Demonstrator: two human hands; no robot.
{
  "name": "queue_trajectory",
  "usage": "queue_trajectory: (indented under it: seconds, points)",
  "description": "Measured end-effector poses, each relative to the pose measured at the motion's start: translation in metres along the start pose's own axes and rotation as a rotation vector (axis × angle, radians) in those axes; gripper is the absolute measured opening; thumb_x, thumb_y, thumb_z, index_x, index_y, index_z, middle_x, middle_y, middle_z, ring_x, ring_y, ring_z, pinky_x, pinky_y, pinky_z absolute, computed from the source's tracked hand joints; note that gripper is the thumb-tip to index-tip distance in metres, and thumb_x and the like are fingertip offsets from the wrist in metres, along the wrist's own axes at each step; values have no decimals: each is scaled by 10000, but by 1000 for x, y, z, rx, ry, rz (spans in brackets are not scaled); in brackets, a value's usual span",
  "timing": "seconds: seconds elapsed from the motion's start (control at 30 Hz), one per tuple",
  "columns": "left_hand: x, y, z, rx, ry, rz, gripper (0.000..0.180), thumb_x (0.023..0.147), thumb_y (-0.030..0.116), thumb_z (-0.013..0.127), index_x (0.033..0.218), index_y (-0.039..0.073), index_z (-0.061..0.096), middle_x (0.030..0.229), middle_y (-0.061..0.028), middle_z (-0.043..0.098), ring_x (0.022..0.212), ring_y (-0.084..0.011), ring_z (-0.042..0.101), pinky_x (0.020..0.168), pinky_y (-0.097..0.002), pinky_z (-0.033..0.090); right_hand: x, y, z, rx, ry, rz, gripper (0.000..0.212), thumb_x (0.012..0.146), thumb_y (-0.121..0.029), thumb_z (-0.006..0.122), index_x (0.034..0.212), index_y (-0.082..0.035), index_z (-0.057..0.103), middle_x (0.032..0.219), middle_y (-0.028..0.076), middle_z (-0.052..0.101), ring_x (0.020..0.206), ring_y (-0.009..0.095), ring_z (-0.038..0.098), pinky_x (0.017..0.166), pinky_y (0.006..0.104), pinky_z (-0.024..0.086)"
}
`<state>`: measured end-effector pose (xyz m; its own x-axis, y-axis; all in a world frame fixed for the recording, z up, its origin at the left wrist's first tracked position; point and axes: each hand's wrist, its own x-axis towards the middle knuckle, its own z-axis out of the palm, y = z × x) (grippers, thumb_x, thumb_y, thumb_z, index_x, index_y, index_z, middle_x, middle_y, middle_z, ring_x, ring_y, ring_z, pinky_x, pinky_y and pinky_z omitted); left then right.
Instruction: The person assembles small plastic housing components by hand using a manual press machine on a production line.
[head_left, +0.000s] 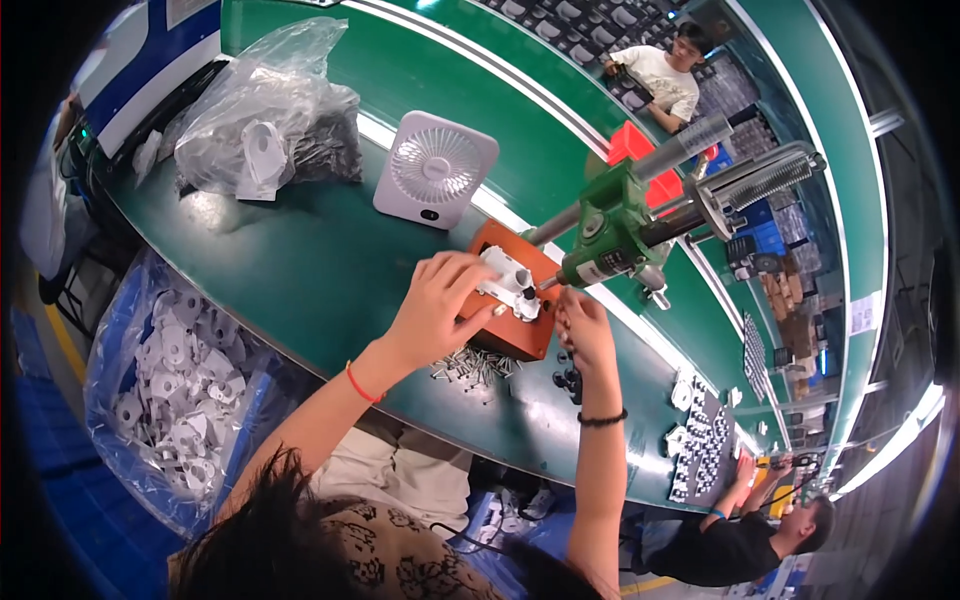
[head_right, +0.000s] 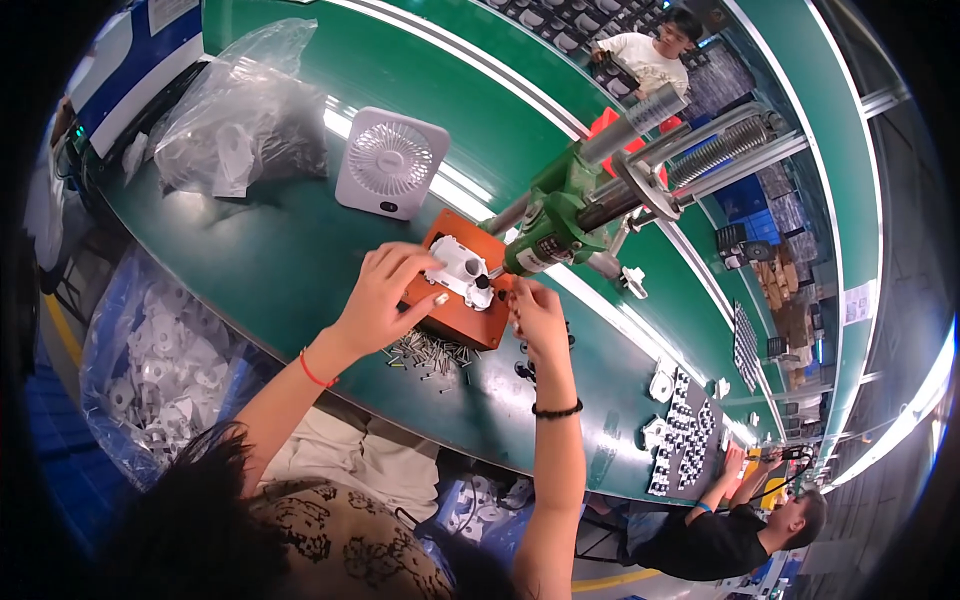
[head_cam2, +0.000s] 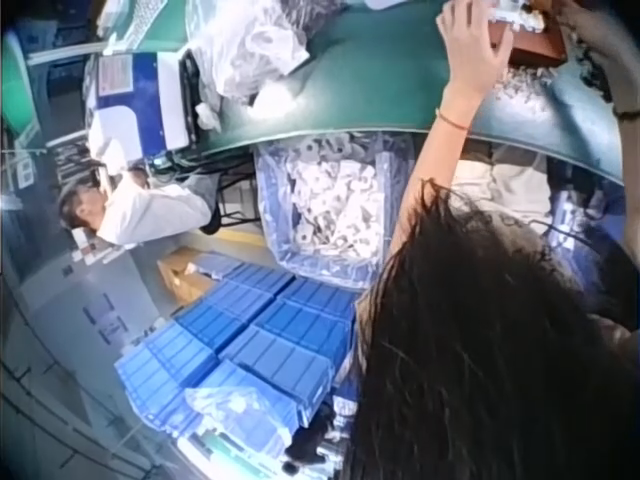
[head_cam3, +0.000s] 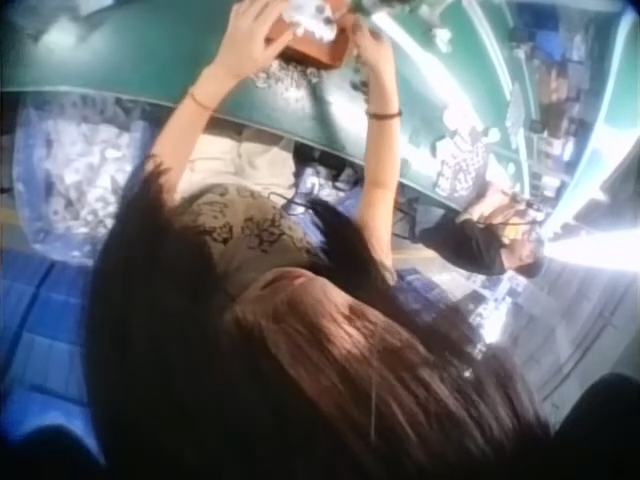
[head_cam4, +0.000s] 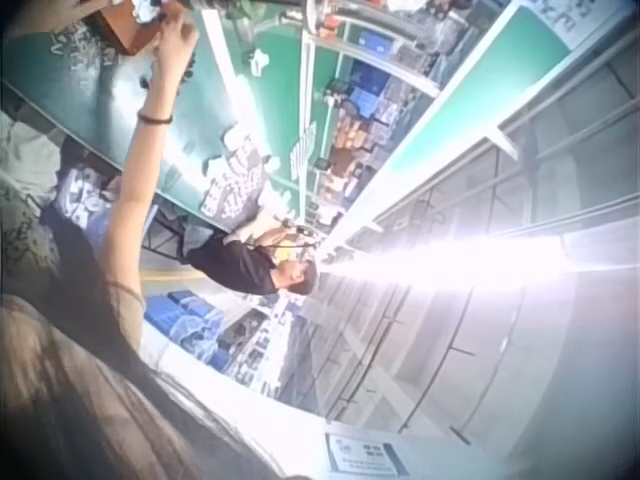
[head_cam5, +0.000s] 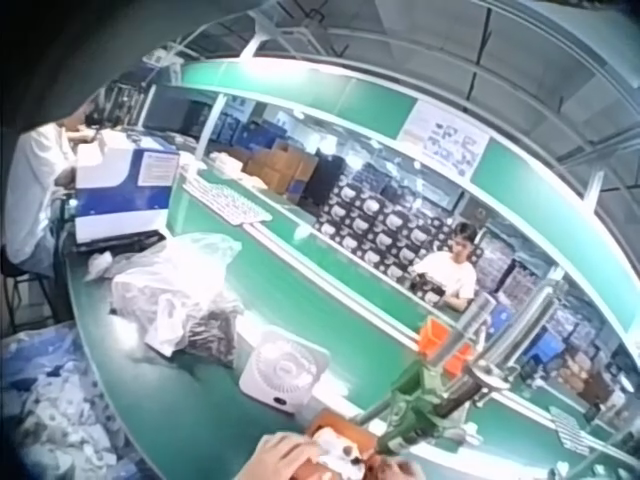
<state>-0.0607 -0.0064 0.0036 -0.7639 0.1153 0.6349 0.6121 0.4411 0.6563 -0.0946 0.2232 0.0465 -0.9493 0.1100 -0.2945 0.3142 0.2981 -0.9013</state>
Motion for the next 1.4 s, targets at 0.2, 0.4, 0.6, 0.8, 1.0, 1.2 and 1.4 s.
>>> queue_trajectory:
  seconds: [0.2,0.4,0.6,0.8,1.0,1.2,1.4]
  points:
    - [27,-24,22,158,-220,23,479,769,277,683,1190,109,527,1243,-68,514,1268,-251,405,980,-456,273,33,-2,10,-39,-148,91,118,953,-152,507,898,-63,561,682,-7,502,480,44,410,375,202,264]
    - [28,-28,34,190,-277,48,466,776,300,672,1169,96,529,1205,-64,544,1260,-243,434,997,-531,258,42,3,5,-217,-214,-7,59,892,-37,500,899,-73,546,704,-11,521,495,42,440,384,193,285]
    - [30,-27,34,172,-264,24,443,782,304,669,1154,105,537,1195,-61,554,1258,-238,441,1015,-557,238,46,12,2,-180,-212,-89,136,851,26,490,927,-76,537,695,-16,515,495,39,438,385,193,268]
    - [31,-25,30,187,-352,-19,471,807,322,654,1216,125,525,1267,-104,538,1306,-208,395,1044,-523,208,48,16,3,-207,-188,-101,183,826,54,479,943,-77,531,683,-24,503,498,38,438,384,196,264]
    - [27,-32,37,174,-256,29,420,776,318,674,1121,107,561,1180,-61,563,1249,-227,450,1016,-572,234,40,11,5,-148,-197,-105,138,853,16,513,957,-72,535,674,-21,497,460,43,416,377,202,263]
    - [27,-31,34,184,-249,18,425,773,332,677,1116,110,560,1182,-64,563,1248,-226,453,1017,-580,229,39,-7,-1,20,-254,131,113,894,-118,608,954,-42,550,679,1,524,449,52,425,367,192,291]
    - [28,-31,38,187,-236,24,425,776,340,675,1113,109,558,1195,-81,562,1255,-230,449,1019,-588,224,43,-4,-14,107,-384,114,117,880,-96,620,957,-17,581,666,-1,541,454,40,436,363,180,302]
